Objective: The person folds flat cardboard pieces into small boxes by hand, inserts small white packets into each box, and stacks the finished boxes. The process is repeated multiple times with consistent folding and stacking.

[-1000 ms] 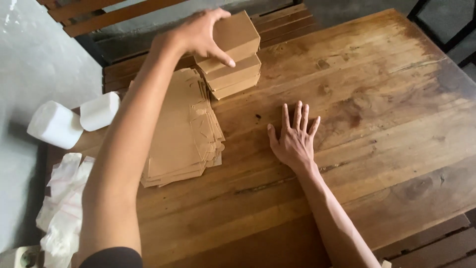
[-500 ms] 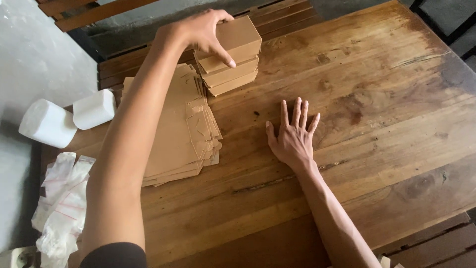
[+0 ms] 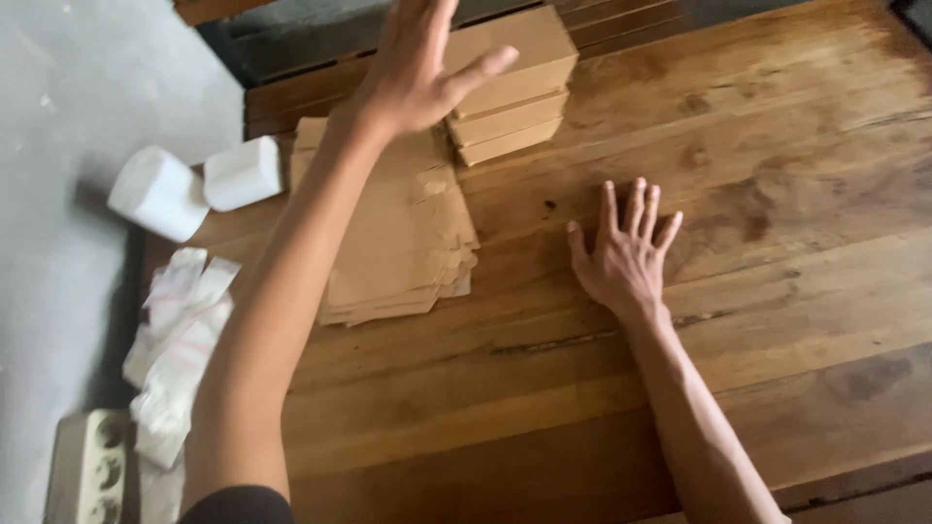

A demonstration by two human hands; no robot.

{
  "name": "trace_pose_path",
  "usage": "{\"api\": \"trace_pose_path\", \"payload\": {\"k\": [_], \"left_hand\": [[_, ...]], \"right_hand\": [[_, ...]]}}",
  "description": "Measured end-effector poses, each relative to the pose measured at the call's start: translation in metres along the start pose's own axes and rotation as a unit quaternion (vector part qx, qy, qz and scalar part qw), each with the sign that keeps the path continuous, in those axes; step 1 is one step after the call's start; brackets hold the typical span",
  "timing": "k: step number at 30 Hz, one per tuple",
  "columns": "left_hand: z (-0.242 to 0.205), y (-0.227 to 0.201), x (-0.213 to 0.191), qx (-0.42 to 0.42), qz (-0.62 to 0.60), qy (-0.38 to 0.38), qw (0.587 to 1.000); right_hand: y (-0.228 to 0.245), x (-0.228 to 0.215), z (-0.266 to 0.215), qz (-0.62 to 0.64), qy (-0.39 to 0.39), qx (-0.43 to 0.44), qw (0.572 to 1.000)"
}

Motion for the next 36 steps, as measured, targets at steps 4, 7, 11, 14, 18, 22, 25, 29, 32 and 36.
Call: {"api": "trace_pose_path", "payload": {"k": [4, 7, 11, 14, 18, 22, 25, 29, 32, 36], "left_hand": [[-0.1, -0.029, -0.013, 0.011, -0.03, -0.115, 0.993], [-0.17, -0.017, 0.049, -0.064, -0.063, -0.029, 0.996], [-0.234, -0.008, 0.109, -0.161, -0.135, 0.031, 0.977], [-0.245, -0.017, 0.108, -0.158, -0.092, -0.022, 0.983], [-0.245, -0.011, 0.108, -0.161, -0.09, -0.009, 0.983], [-0.252, -0.006, 0.108, -0.159, -0.153, -0.046, 0.974], [-0.252, -0.004, 0.107, -0.161, -0.16, -0.045, 0.973], [-0.253, -0.002, 0.11, -0.149, -0.153, -0.064, 0.975], [-0.253, -0.003, 0.108, -0.145, -0.166, -0.046, 0.974], [-0.251, -0.003, 0.107, -0.142, -0.153, -0.05, 0.977]], "right_hand": [[-0.001, 0.0, 0.001, 0.002, -0.002, 0.002, 1.0], [-0.006, 0.007, 0.001, -0.004, -0.008, -0.007, 1.0], [-0.009, 0.01, 0.002, -0.002, 0.007, -0.003, 1.0], [-0.008, 0.005, 0.004, 0.005, 0.007, -0.026, 1.0], [0.004, -0.002, 0.002, 0.016, 0.042, -0.019, 0.999], [0.005, -0.002, -0.003, 0.037, 0.087, -0.01, 0.995], [0.006, -0.003, -0.002, 0.036, 0.088, -0.016, 0.995], [0.006, -0.004, -0.003, 0.025, 0.101, -0.002, 0.995], [0.012, -0.008, -0.008, 0.041, 0.102, -0.008, 0.994], [0.013, -0.01, -0.008, 0.035, 0.099, -0.006, 0.994]]}}
Point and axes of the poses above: each hand's wrist, its own z-axis towards the middle knuckle, its own x-axis out of the palm, y = z × x, the point moved 10 cm from there along z, towards the middle knuckle, and after that the axes turned 13 degrees about y, right-handed, at the moved point
